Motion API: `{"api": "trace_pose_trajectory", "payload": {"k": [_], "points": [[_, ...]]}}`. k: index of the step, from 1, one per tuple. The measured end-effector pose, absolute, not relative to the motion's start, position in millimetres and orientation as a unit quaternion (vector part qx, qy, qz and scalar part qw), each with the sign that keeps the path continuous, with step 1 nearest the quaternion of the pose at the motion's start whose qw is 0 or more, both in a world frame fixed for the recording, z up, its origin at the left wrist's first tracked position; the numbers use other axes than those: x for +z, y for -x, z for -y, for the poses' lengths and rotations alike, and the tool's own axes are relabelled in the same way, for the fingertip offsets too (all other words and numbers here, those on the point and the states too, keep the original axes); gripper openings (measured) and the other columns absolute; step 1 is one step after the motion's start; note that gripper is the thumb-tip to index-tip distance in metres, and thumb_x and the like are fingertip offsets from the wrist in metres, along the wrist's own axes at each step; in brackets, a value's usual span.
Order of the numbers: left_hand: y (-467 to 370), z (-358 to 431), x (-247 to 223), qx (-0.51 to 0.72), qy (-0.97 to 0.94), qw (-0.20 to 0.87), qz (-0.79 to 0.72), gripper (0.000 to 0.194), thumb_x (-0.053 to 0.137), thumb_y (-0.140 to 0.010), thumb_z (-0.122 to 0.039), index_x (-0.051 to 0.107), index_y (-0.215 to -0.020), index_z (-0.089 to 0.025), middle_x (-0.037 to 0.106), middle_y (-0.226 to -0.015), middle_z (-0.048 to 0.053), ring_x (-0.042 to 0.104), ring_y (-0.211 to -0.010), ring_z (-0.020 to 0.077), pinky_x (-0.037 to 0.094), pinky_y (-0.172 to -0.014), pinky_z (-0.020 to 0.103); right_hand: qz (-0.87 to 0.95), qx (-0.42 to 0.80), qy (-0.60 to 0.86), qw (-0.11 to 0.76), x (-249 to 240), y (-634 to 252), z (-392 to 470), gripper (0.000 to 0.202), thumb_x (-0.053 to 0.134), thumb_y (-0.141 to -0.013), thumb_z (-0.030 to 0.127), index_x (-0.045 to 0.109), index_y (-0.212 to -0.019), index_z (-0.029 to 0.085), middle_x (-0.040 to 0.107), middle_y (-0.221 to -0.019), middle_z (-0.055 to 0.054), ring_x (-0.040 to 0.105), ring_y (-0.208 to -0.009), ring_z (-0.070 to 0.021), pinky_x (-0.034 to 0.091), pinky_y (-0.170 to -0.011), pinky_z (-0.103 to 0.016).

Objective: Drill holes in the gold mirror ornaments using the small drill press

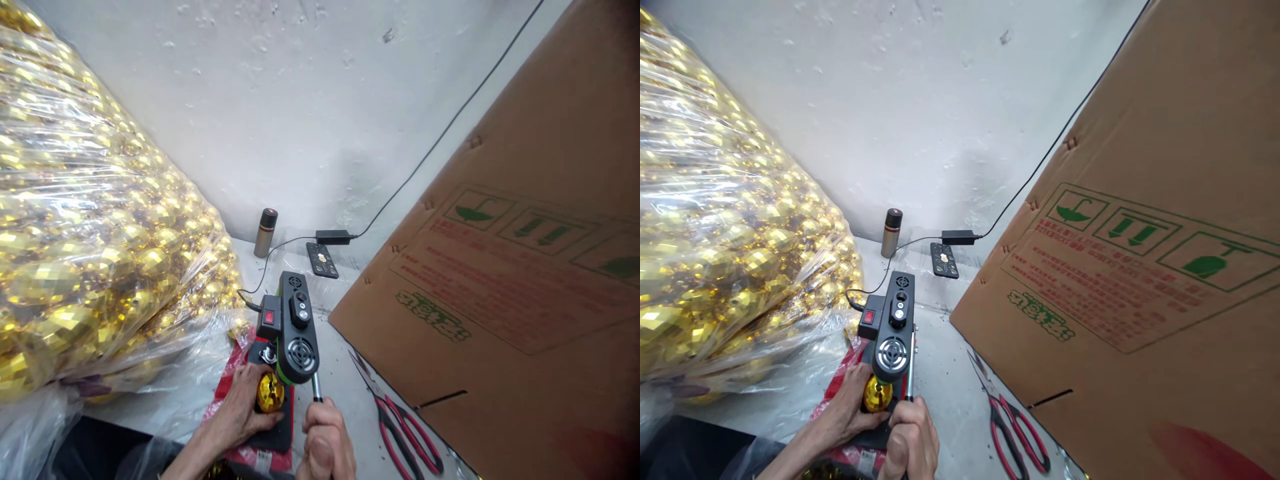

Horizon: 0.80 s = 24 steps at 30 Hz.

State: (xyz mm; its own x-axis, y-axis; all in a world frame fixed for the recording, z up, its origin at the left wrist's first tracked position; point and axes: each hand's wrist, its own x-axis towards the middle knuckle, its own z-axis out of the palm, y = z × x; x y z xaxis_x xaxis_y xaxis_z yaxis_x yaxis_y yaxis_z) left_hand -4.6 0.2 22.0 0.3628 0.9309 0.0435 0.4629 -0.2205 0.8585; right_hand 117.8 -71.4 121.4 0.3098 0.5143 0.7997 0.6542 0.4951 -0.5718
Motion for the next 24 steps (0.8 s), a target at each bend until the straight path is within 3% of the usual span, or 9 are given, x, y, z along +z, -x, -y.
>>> {"api": "trace_pose_trajectory", "payload": {"k": [4,10,24], "points": [[5,0,26,0.28,-0.707,0.423,-0.493,0.054,0.091,-0.064,-0.038,0.066,-0.109,-0.021,0.065,-0.111,0.009,0.055,-0.105,0.0347,0.047,-0.096,0.047,0.591,-0.045,0.485,0.643,120,-119,71,0.034,0.033,-0.101,0.004,0.044,-0.075,0.024,0.052,-0.071,0.005,0.05,-0.06,-0.0115,0.052,-0.082,-0.028],[2,0,16,0.295,-0.726,0.391,-0.483,0.049,0.084,-0.071,-0.036,0.065,-0.114,-0.021,0.065,-0.111,0.009,0.055,-0.104,0.0336,0.047,-0.096,0.047,0.593,-0.047,0.479,0.645,116,-121,69,0.035,0.033,-0.103,0.006,0.045,-0.075,0.024,0.052,-0.071,0.004,0.052,-0.061,-0.0112,0.053,-0.085,-0.029],[1,1,14,0.292,-0.733,0.374,-0.487,0.044,0.08,-0.072,-0.033,0.065,-0.111,-0.018,0.065,-0.108,0.011,0.056,-0.103,0.0346,0.048,-0.095,0.049,0.566,-0.061,0.482,0.665,113,-114,67,0.038,0.029,-0.106,0.009,0.045,-0.074,0.023,0.051,-0.072,0.004,0.05,-0.062,-0.0103,0.053,-0.087,-0.029]]}}
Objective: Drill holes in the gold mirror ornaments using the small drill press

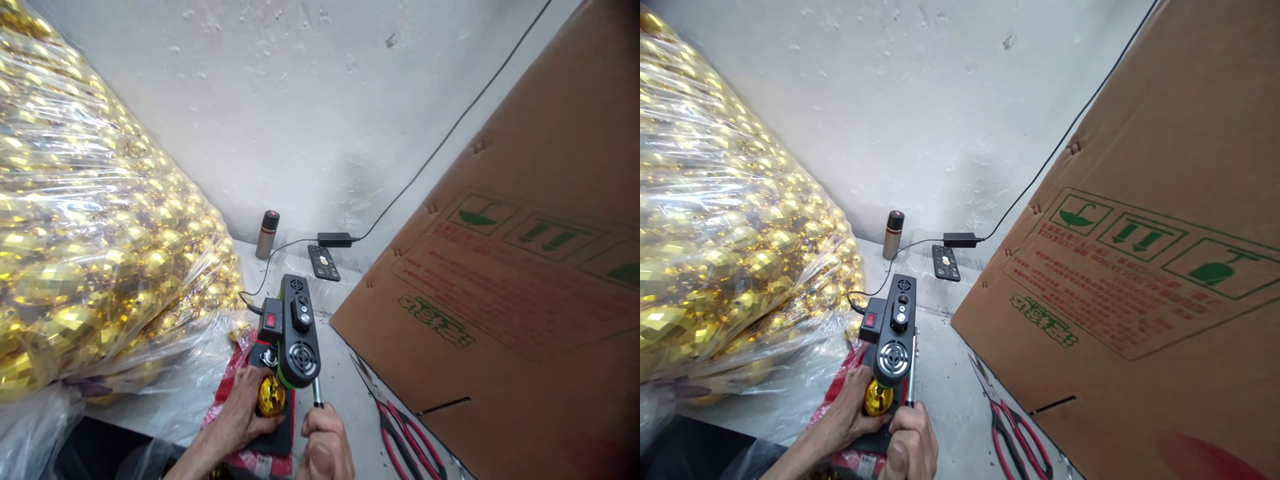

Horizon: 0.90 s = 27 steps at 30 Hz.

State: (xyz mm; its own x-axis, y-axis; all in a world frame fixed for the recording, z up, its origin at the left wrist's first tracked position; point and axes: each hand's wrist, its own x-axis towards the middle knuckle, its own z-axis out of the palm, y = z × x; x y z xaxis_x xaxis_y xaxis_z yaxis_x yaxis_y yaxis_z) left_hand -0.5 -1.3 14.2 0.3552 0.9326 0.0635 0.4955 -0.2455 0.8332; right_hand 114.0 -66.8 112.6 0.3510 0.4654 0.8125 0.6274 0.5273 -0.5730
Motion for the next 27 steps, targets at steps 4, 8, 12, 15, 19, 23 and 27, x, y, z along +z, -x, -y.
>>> {"api": "trace_pose_trajectory", "payload": {"k": [4,8,12,15,19,23,27], "points": [[0,2,19,0.287,-0.733,0.373,-0.49,0.046,0.08,-0.073,-0.031,0.065,-0.115,-0.018,0.065,-0.11,0.011,0.056,-0.105,0.0343,0.047,-0.096,0.049,0.557,-0.062,0.485,0.671,114,-112,67,0.039,0.033,-0.108,0.014,0.045,-0.072,0.022,0.051,-0.072,0.005,0.05,-0.062,-0.0097,0.052,-0.089,-0.028],[-1,2,24,0.272,-0.735,0.374,-0.497,0.046,0.08,-0.072,-0.029,0.065,-0.114,-0.017,0.066,-0.112,0.011,0.057,-0.107,0.0346,0.047,-0.097,0.049,0.545,-0.052,0.482,0.684,116,-110,67,0.04,0.036,-0.109,0.018,0.046,-0.071,0.022,0.051,-0.072,0.005,0.05,-0.064,-0.0094,0.051,-0.093,-0.029],[-1,1,25,0.271,-0.733,0.374,-0.5,0.046,0.08,-0.071,-0.029,0.065,-0.113,-0.017,0.066,-0.112,0.012,0.057,-0.107,0.0354,0.048,-0.096,0.049,0.546,-0.043,0.482,0.684,114,-111,67,0.039,0.035,-0.109,0.018,0.046,-0.072,0.023,0.05,-0.072,0.005,0.048,-0.063,-0.0101,0.05,-0.094,-0.029],[-1,1,22,0.282,-0.732,0.375,-0.494,0.049,0.079,-0.071,-0.029,0.065,-0.116,-0.018,0.067,-0.112,0.011,0.057,-0.107,0.0351,0.048,-0.096,0.049,0.552,-0.043,0.481,0.68,107,-113,67,0.037,0.036,-0.108,0.017,0.046,-0.073,0.023,0.053,-0.072,0.005,0.048,-0.062,-0.011,0.05,-0.094,-0.032],[0,1,19,0.293,-0.731,0.373,-0.491,0.048,0.08,-0.072,-0.03,0.065,-0.116,-0.019,0.067,-0.113,0.011,0.057,-0.107,0.0345,0.048,-0.097,0.049,0.573,-0.04,0.485,0.66,88,-115,70,0.034,0.038,-0.106,0.015,0.048,-0.075,0.024,0.058,-0.074,0.003,0.054,-0.064,-0.0126,0.051,-0.084,-0.031],[0,1,20,0.298,-0.732,0.374,-0.486,0.049,0.081,-0.071,-0.03,0.065,-0.116,-0.02,0.067,-0.114,0.011,0.057,-0.108,0.034,0.048,-0.098,0.049,0.585,-0.053,0.482,0.65,73,-121,66,0.034,0.037,-0.106,0.013,0.047,-0.075,0.024,0.057,-0.074,0.002,0.056,-0.065,-0.0125,0.046,-0.07,-0.027],[2,0,24,0.289,-0.737,0.373,-0.484,0.047,0.08,-0.072,-0.03,0.065,-0.115,-0.019,0.067,-0.114,0.011,0.058,-0.109,0.035,0.048,-0.098,0.051,0.638,-0.121,0.42,0.633,72,-130,57,0.036,0.037,-0.108,0.02,0.048,-0.075,0.024,0.056,-0.071,0.004,0.056,-0.061,-0.0111,0.048,-0.068,-0.025]]}}
